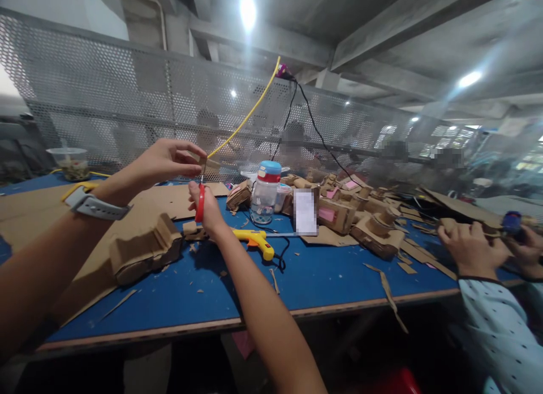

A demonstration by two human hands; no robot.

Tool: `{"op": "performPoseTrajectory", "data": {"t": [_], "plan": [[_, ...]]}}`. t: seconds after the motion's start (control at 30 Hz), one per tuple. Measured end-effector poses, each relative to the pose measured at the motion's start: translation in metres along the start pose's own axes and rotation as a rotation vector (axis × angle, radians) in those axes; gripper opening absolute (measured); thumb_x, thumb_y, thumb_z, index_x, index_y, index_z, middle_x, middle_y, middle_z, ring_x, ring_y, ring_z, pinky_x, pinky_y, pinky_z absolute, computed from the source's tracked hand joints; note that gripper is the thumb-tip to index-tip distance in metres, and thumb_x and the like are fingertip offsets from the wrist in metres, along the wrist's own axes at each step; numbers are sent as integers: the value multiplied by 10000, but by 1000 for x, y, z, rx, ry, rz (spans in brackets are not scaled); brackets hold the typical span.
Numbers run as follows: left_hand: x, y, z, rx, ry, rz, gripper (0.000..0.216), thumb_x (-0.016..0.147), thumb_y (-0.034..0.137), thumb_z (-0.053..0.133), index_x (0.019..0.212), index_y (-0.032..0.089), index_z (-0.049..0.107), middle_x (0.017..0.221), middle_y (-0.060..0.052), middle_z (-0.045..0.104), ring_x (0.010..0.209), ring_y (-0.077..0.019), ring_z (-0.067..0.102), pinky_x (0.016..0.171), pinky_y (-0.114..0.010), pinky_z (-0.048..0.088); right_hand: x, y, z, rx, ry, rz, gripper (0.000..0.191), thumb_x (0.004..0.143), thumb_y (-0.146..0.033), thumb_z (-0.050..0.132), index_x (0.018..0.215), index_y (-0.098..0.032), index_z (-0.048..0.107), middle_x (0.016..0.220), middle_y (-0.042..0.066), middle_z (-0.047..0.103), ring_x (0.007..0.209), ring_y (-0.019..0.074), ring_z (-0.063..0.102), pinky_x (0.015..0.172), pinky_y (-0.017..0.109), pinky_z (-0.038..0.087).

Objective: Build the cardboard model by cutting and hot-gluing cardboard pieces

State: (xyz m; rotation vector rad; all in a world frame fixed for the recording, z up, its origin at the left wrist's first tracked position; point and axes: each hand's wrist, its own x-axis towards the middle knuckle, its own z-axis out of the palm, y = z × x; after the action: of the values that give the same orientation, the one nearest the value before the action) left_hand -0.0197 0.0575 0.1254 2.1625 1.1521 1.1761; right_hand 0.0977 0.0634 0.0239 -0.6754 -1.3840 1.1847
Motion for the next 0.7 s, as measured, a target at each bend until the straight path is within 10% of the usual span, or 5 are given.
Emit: {"op": "performPoseTrajectory", "data": {"t": [0.7], "plan": [[-1,-1,2,-40,14,0,307,646,203,740,941,140,682,685,-39,678,672,-166,655,657,-289,520,4,14,-2,-84,-4,-79,537,796,-748,459,698,-223,408,553,-68,433,457,86,431,468,227,325]]}}
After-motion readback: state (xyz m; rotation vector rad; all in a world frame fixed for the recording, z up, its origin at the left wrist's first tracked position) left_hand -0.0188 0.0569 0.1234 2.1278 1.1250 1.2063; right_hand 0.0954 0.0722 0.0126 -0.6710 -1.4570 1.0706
